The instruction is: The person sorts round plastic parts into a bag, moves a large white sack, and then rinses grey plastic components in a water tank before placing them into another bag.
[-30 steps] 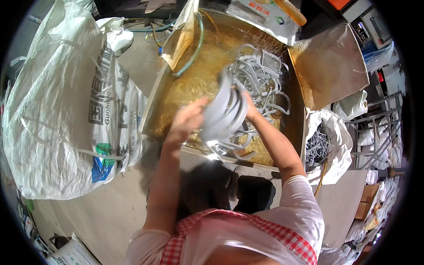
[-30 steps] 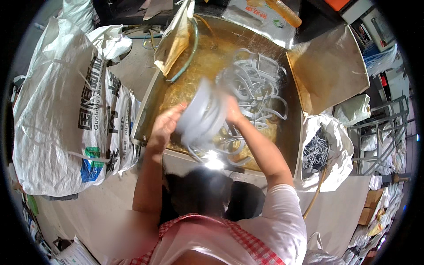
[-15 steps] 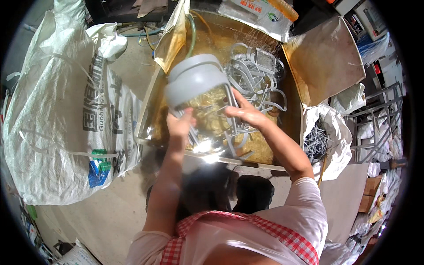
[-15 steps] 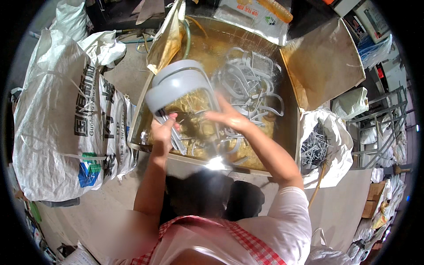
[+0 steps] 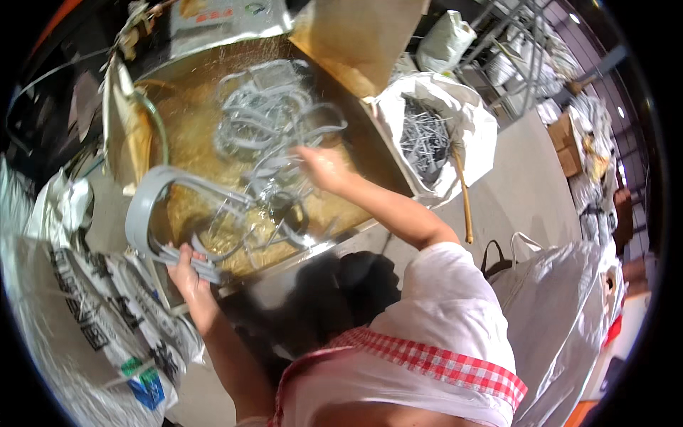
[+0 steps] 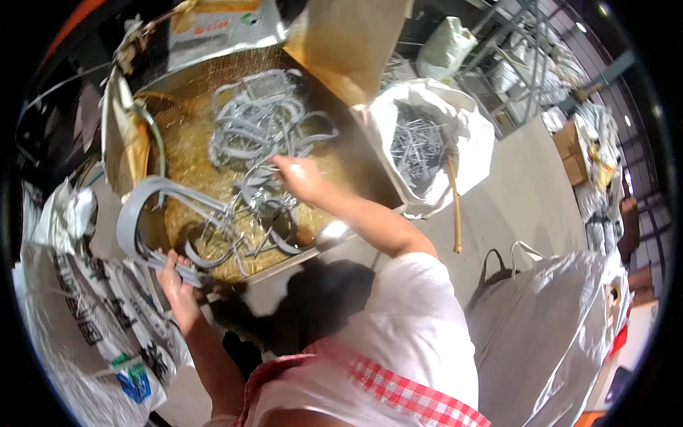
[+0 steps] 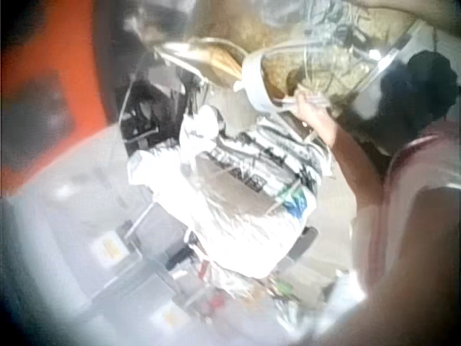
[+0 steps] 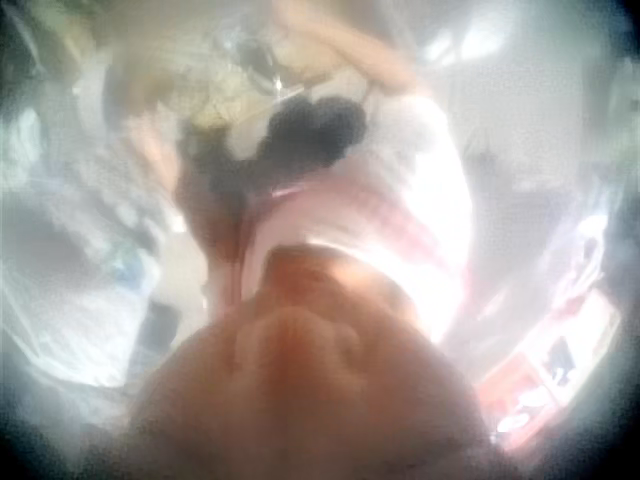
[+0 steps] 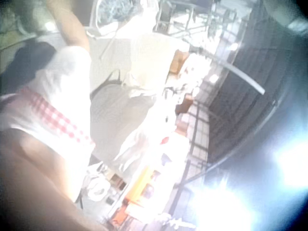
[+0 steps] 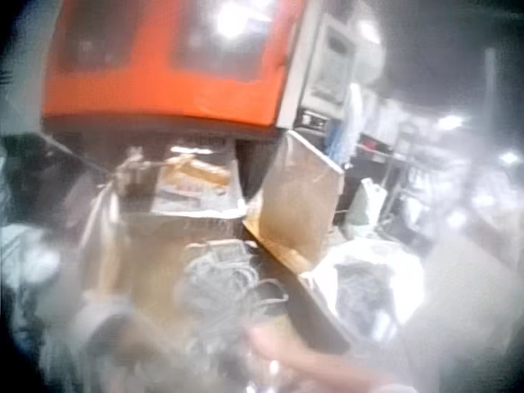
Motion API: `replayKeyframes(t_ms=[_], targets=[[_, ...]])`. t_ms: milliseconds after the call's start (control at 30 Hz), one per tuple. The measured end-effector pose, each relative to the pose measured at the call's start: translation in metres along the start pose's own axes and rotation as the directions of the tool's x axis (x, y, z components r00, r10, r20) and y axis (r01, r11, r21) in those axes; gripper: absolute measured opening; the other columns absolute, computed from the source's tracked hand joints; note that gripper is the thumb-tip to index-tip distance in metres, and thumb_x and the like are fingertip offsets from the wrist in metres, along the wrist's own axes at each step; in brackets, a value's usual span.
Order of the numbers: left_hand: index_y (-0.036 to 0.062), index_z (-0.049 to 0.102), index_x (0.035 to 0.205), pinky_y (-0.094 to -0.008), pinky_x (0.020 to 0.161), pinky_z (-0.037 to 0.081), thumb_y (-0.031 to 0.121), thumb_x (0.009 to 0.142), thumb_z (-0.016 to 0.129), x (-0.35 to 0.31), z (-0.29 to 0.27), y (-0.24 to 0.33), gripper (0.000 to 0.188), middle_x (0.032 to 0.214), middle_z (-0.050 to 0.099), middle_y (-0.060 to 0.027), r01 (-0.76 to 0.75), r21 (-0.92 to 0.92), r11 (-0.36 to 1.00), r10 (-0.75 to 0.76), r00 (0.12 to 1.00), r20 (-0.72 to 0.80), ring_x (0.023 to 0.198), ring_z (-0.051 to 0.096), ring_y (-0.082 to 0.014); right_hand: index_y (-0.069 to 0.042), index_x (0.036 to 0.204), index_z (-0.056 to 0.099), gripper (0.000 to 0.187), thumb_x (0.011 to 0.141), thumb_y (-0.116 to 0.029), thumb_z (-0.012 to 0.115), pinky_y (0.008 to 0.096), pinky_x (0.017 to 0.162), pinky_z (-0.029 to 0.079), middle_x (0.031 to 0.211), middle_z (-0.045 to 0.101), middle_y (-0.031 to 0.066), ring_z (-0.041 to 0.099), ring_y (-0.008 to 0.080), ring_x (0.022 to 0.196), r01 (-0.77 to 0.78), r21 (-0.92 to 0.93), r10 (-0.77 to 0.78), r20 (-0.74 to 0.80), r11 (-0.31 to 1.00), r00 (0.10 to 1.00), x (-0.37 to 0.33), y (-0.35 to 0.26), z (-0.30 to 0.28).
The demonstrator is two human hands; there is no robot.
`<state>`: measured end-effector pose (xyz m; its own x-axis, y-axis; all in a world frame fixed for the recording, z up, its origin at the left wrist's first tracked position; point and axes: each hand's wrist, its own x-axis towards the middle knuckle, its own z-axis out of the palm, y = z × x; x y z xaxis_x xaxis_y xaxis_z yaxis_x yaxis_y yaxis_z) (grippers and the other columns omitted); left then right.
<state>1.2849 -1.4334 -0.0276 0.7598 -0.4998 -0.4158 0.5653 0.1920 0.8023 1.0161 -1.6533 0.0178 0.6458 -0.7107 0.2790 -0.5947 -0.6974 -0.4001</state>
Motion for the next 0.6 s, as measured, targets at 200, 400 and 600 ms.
replayKeyframes(t_ms=[200,400,600], targets=[[0.0036,0.048,0.103,-0.0291,0.050,0.046,0.001,0.080,0.059,0.006,-0.019,-0.003,0.026,0.076,0.055,-0.0073,-0.069,0.345,0.936,0.045,0.996,0.075,0.057,0.053,-0.0157,0.004,0.126,0.040,0.077,0.069,-0.039,0.070,0.0468,0.100,0.031,0.123,0.047,0.0242,0.044,0.0387,0.115,-0.338,-0.686,0.046,-0.407,0.644,0.913,-0.037,0.115,-0.123],[0.0063,0.036,0.129,-0.0331,0.079,0.046,0.002,0.074,0.064,-0.071,0.075,0.020,0.061,0.109,0.055,-0.0137,-0.555,0.624,0.550,0.402,0.831,0.384,0.095,0.055,-0.0217,-0.010,0.143,0.003,0.110,0.064,-0.030,0.077,0.0404,0.109,0.014,0.144,0.015,0.0224,0.017,0.0318,0.134,-0.022,0.717,0.015,0.016,0.697,1.000,-0.027,-0.033,-0.056],[0.0097,0.034,0.133,-0.0343,0.090,0.043,-0.005,0.070,0.063,-0.128,0.072,0.107,0.072,0.120,0.052,-0.0172,-0.816,0.302,0.493,0.687,0.578,0.439,0.110,0.052,-0.0252,-0.001,0.129,0.039,0.051,0.084,-0.019,0.058,0.0324,0.095,0.037,0.125,0.045,0.0100,0.045,0.0200,0.113,0.098,0.778,-0.108,-0.039,0.620,0.993,0.037,-0.146,-0.023]])
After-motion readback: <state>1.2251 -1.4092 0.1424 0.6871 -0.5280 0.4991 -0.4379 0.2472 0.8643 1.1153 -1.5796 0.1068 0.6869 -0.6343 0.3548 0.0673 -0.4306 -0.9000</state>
